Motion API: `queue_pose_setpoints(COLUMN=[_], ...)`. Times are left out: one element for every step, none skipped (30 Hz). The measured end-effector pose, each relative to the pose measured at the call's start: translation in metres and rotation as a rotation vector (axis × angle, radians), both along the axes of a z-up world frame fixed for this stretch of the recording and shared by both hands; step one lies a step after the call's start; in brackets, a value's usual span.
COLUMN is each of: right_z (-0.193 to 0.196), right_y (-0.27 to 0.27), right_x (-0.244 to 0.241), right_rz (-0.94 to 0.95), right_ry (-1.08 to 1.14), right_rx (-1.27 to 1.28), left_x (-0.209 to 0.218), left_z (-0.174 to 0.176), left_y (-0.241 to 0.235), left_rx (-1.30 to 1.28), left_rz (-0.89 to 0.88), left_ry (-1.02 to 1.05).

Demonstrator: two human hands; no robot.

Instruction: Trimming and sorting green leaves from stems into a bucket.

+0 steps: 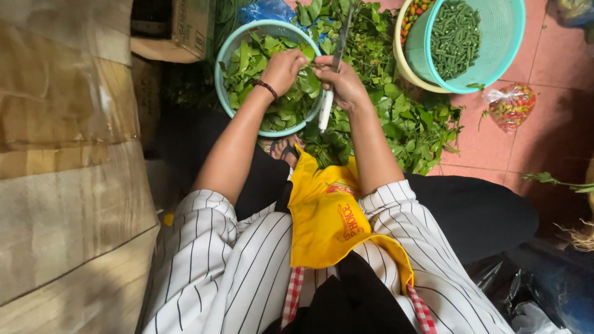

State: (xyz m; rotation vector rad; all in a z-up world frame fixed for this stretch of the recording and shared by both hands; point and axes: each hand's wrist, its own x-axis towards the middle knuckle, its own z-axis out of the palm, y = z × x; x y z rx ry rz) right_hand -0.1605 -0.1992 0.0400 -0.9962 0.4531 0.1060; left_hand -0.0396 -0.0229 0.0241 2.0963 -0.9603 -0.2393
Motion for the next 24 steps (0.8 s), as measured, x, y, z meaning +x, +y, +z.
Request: queue_pose_setpoints(right_z=[0.0,0.0,0.0,0.017,0.033,0.049,0.05,0.051,0.053,0.041,0.028,0.016,0.008,0.0,-0.007,0.008,0.021,0.035,0.05,0.065,0.08,0.063,0.045,0.027], right_y=[-0.002,-0.004,-0.005,-0.008,-0.011,-0.015,-0.028,-0.041,-0.055,-0.07,-0.086,-0.102,-0.101,-0.101,-0.102,-0.085,-0.065,-0.045,-0.024,-0.003,0.017,0.021,0.027,0.032], right_x=[0.0,0.0,0.002,-0.002,-0.006,-0.009,-0.02,-0.031,-0.039,-0.055,-0.071,-0.086,-0.092,-0.098,-0.102,-0.092,-0.081,-0.071,-0.06,-0.048,-0.037,-0.03,-0.024,-0.018], right_rz=[-0.002,0.006,0.016,0.016,-0.016,-0.048,-0.047,0.007,0.06,0.06,0.241,0.426,0.428,0.314,0.197,0.198,0.045,-0.103,-0.104,-0.074,-0.046,-0.049,-0.058,-0.067], right_ry=[0.003,0.013,0.021,0.022,0.024,0.025,0.027,0.01,-0.011,-0.013,0.046,0.107,0.115,0.113,0.107,0.111,0.037,-0.034,-0.035,-0.092,-0.149,-0.151,-0.125,-0.098], right_rx=[0.001,-0.097,-0.194,-0.193,-0.248,-0.304,-0.303,-0.437,-0.574,-0.575,-0.942,-1.305,-1.302,-1.38,-1.46,-1.462,-1.272,-1.078,-1.075,-1.016,-0.958,-0.956,-1.009,-1.062], left_x=[0.0,-0.001,0.0,0.01,0.019,0.029,0.036,0.043,0.052,0.051,0.048,0.046,0.038,0.03,0.023,0.016,0.008,-0.001,-0.007,-0.014,-0.019,-0.021,-0.024,-0.026], left_z=[-0.001,-0.002,-0.002,-0.01,-0.018,-0.027,-0.021,-0.015,-0.007,-0.001,0.005,0.011,0.015,0.019,0.025,0.023,0.022,0.021,0.019,0.017,0.014,0.019,0.022,0.025], left_y=[0.0,0.0,0.001,0.003,0.005,0.008,0.018,0.028,0.036,0.042,0.046,0.051,0.046,0.042,0.035,0.023,0.013,0.004,-0.002,-0.009,-0.016,-0.016,-0.015,-0.014], left_rx=[0.001,-0.032,-0.063,-0.061,-0.066,-0.071,-0.07,-0.008,0.053,0.052,-0.014,-0.081,-0.08,-0.07,-0.062,-0.065,0.203,0.457,0.459,0.482,0.503,0.505,0.408,0.31], left_rz=[-0.002,-0.096,-0.189,-0.189,-0.158,-0.126,-0.126,-0.015,0.096,0.097,0.048,-0.002,-0.005,0.044,0.098,0.098,0.048,-0.009,-0.009,-0.07,-0.133,-0.134,-0.11,-0.084], left_ry=[0.003,-0.029,-0.063,-0.063,-0.104,-0.145,-0.142,-0.095,-0.052,-0.053,-0.139,-0.225,-0.218,-0.528,-0.841,-0.837,-0.452,-0.058,-0.059,-0.116,-0.175,-0.178,-0.022,0.133])
